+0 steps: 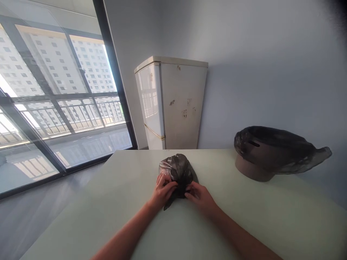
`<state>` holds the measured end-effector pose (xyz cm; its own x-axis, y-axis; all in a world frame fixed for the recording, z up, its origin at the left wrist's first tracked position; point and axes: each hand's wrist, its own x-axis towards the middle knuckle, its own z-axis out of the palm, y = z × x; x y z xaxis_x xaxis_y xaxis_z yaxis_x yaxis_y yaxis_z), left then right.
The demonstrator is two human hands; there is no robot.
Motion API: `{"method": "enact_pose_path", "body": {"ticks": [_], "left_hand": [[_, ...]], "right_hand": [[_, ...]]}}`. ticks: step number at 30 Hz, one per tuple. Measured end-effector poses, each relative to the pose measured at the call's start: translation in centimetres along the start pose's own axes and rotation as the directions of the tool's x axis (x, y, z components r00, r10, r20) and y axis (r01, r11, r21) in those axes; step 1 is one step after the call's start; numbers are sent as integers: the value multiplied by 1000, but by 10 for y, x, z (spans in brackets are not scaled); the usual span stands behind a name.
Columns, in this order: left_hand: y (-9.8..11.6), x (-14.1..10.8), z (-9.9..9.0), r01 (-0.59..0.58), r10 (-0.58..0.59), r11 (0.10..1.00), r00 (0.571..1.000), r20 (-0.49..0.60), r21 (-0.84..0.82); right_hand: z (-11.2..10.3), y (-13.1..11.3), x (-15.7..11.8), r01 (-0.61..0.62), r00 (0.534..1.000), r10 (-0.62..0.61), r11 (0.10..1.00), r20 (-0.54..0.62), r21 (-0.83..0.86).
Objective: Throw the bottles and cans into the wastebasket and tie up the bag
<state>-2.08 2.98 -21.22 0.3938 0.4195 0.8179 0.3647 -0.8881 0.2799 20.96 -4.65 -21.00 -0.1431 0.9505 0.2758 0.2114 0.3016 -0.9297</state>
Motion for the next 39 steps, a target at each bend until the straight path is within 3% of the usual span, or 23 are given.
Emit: {"method": "enact_pose_path", "body": {"ticks": [3,6,9,14,20,23,27,29,30,32,33,34,36,39], "left_hand": [[-1,-1,0,59,-59,997,998,-15,-51],[1,0,-3,121,-128,990,988,-89,-78],[1,3,-7,273,-300,949,934,-195,-154],[-8,7,-8,501,-627,763,728,-279,-408],[-29,10,-7,481,-859,463,452,-241,-745],[-38,6,-5,433,-912,336,371,-175,-836],[-47,2,-1,411,-942,273,297,-155,-870],[-48,2,1,394,-950,239,286,-129,-888],[-47,3,2,385,-951,219,289,-108,-897],[-44,5,3,374,-948,175,313,-54,-911],[-42,6,3,383,-941,154,339,-17,-911],[-39,7,3,399,-928,138,372,23,-907],[-36,8,3,432,-910,104,406,90,-896],[-34,9,5,437,-937,41,328,117,-899]], "right_hand": [[-7,0,2,-10,987,1,998,-158,-55],[-15,-4,3,-27,942,-13,993,-335,-113],[-23,-14,2,-86,877,39,993,-479,-77],[-39,-13,1,-157,754,158,986,-638,59],[-60,15,7,-156,632,181,982,-753,105],[-70,23,9,-164,581,178,981,-794,100],[-76,14,6,-164,540,108,986,-835,21],[-72,1,2,-118,569,-20,987,-822,-106],[-68,-7,0,-62,629,-130,974,-766,-216],[-54,-21,-4,123,769,-374,883,-519,-454],[-46,-27,-6,221,814,-458,813,-357,-539],[-38,-31,-7,293,839,-499,750,-216,-594],[-24,-34,-8,336,871,-489,670,-54,-662],[-14,-30,-7,300,917,-396,598,51,-743]]}}
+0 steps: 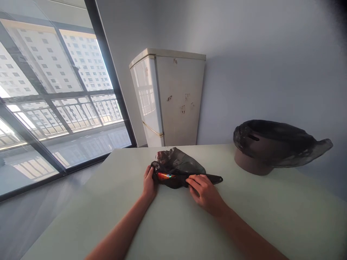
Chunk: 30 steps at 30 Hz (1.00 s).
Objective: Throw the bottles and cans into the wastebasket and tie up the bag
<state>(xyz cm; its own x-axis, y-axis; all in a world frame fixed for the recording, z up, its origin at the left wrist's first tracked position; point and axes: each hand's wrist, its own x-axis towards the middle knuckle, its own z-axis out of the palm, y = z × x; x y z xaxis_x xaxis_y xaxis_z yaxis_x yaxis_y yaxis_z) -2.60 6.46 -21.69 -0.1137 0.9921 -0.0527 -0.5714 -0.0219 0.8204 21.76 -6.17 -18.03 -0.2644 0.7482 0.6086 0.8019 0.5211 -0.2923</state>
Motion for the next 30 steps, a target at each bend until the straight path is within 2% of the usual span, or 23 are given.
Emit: {"method": "enact_pose_path", "body": {"ticks": [2,4,7,9,12,14,16,18,22,25,27,30], "left_hand": [[-2,1,0,25,-26,999,999,-45,-26],[-4,1,0,25,-25,999,1000,1,-31],[-7,1,-1,7,-5,999,998,66,-33],[-7,1,-1,4,-2,999,999,39,-35],[-5,1,0,7,-7,998,1000,-6,-56],[-2,1,1,17,-17,997,1000,3,-82],[1,1,3,31,-29,994,999,18,-101],[3,0,4,37,-35,993,999,20,-110],[4,-2,5,51,-48,992,998,28,-115],[5,-3,6,60,-58,992,998,28,-112],[6,-3,6,59,-56,990,998,30,-131],[9,-3,6,79,-69,970,996,51,-230]], "right_hand": [[3,2,-2,-27,996,30,999,84,-45],[3,5,-5,-48,982,55,998,179,-45],[1,3,-8,-74,951,58,996,304,40],[0,-1,-9,-100,943,65,991,326,90],[2,-5,-8,-152,947,117,984,300,96],[4,-2,-8,-220,945,204,975,256,35],[7,5,-8,-279,941,285,959,181,-55],[9,13,-8,-304,946,313,947,80,-106],[7,25,-8,-287,955,282,956,-91,-52],[3,27,-6,-287,946,277,957,-168,-39],[-1,25,-4,-257,951,247,966,-184,-32],[-4,18,-2,-111,989,115,993,-97,47]]}}
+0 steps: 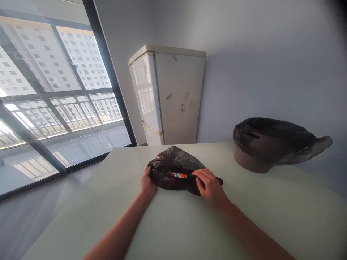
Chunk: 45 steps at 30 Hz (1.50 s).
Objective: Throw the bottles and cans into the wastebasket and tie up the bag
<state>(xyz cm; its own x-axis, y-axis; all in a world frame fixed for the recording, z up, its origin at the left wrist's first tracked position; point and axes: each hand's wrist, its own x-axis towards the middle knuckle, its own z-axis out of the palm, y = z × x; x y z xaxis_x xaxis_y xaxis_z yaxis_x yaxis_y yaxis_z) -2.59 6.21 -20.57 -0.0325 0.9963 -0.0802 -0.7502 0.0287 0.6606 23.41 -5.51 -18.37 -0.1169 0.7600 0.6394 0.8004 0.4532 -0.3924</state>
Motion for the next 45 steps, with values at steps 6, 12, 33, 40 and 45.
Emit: {"method": "enact_pose_path", "body": {"ticks": [6,12,33,40,45], "left_hand": [[8,1,-1,106,-102,984,994,39,-140],[14,-4,2,181,-174,965,983,49,-188],[22,-9,7,263,-258,942,965,51,-206],[24,-12,13,261,-264,940,964,17,-219],[24,-12,11,226,-229,952,973,9,-208]], "right_hand": [[8,-6,-4,-22,983,11,998,184,59],[4,-3,-4,-319,852,353,935,385,-152],[11,11,-8,-259,954,273,958,123,-121],[10,8,-8,-337,929,357,925,97,-176],[8,12,-8,-378,918,392,910,57,-171]]}}
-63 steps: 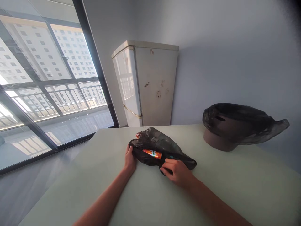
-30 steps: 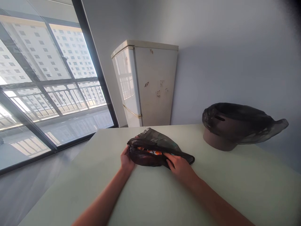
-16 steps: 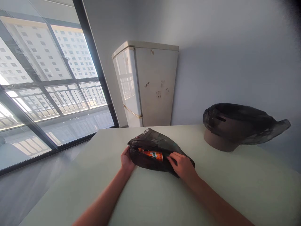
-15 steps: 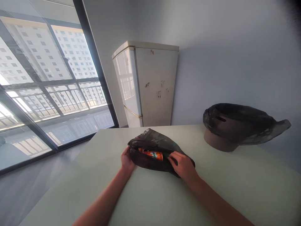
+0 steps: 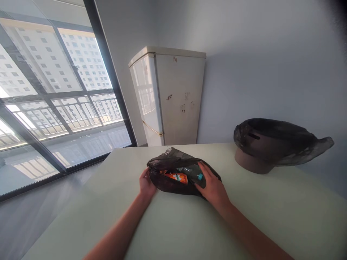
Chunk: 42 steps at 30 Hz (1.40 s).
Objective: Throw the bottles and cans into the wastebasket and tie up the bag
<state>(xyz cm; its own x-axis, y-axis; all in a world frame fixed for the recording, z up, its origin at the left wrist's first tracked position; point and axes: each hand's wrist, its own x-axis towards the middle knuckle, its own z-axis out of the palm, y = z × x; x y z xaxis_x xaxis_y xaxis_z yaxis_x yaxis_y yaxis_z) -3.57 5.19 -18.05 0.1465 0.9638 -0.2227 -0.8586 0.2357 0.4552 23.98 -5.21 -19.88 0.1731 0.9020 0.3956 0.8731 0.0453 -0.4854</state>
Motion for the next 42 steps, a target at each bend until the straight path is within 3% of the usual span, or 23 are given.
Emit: {"method": "enact_pose_path", "body": {"ticks": [8,21,25,27,31,35,39,42], "left_hand": [[0,0,-2,1,-1,1000,1000,15,-7],[1,-6,6,22,-22,1000,1000,-22,-12],[1,-7,6,21,-21,1000,1000,-19,-13],[1,-7,6,21,-22,1000,999,-32,-14],[1,-6,6,15,-15,1000,999,-51,0],[-3,-7,3,44,-43,998,999,-6,42],[-9,-7,-2,78,-82,990,996,27,118],[-10,-6,-5,60,-65,994,996,55,96]], "right_hand": [[4,17,7,30,997,-30,1000,-65,6],[6,13,7,-164,986,158,963,43,214],[-1,7,8,-185,982,191,935,10,303],[-9,3,8,-207,973,230,887,-7,412],[-22,-3,11,-187,941,328,709,-84,681],[-29,-2,13,-127,844,491,577,-218,807],[-31,2,15,-57,744,637,364,-203,930],[-34,7,18,-33,730,666,255,-151,966]]}}
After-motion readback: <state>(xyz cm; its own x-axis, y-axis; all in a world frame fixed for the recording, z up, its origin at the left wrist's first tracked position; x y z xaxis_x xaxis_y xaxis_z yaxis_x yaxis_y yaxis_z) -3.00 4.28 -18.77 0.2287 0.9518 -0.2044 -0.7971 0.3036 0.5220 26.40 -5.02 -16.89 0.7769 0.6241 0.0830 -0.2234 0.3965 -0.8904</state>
